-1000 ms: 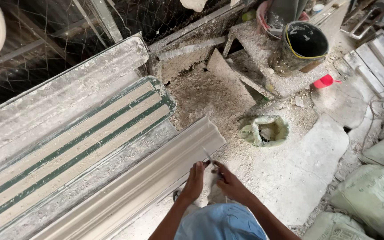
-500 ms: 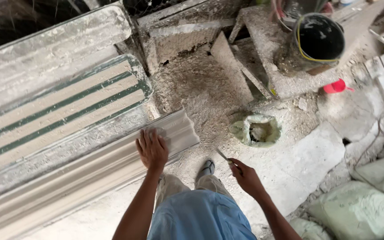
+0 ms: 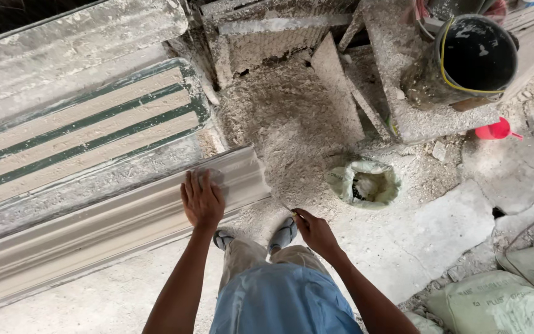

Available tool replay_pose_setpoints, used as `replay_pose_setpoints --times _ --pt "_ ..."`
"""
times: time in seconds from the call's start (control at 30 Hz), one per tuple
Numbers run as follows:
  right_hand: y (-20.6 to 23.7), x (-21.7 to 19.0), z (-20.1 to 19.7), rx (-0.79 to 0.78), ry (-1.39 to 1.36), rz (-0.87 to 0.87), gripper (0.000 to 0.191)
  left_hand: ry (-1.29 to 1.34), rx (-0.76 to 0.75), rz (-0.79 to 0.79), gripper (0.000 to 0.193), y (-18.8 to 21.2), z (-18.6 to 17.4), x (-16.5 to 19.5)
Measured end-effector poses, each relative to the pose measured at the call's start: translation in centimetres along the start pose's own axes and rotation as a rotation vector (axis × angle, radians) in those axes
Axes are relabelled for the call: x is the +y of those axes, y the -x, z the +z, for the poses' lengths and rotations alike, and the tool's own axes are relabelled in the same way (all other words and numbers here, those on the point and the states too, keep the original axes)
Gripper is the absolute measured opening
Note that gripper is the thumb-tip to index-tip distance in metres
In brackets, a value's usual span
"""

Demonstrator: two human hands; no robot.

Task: The person smooths a long white gypsum molding using a small hand tool, repeatedly scraping and refining the surface along its length. The person occasionally pauses to wipe the tool and adjust their grip while working on the same piece.

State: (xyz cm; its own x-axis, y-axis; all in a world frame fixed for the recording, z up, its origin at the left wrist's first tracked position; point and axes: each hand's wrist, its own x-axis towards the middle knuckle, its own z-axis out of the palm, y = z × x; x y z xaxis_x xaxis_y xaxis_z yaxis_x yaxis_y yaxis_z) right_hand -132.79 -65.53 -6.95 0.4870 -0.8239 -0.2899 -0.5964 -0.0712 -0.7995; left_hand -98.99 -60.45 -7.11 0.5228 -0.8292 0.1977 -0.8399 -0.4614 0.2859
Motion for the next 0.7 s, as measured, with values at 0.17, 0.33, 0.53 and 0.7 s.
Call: replay_pose_setpoints --times 0.17,0.33,0.53,0.7 --pt "0.4 0.1 -0.9 -0.050 0.028 0.069 0.035 -0.010 -0.007 0.045 0.047 0.2 -0.2 0.0" --pt "-0.1 0.3 0.1 -0.021 0.001 -0.058 0.034 -0.045 -0.040 0.049 0.049 0.0 -0.1 0.1" --pt "0.4 1.6 0.0 -0.044 0.063 0.085 0.036 -0.028 -0.085 0.037 0.053 -0.1 0.3 -0.5" --pt "-0.1 0.5 1.2 -0.041 0.005 0.039 0.036 -0.037 -0.136 0.007 0.057 -0.1 0.4 -0.9"
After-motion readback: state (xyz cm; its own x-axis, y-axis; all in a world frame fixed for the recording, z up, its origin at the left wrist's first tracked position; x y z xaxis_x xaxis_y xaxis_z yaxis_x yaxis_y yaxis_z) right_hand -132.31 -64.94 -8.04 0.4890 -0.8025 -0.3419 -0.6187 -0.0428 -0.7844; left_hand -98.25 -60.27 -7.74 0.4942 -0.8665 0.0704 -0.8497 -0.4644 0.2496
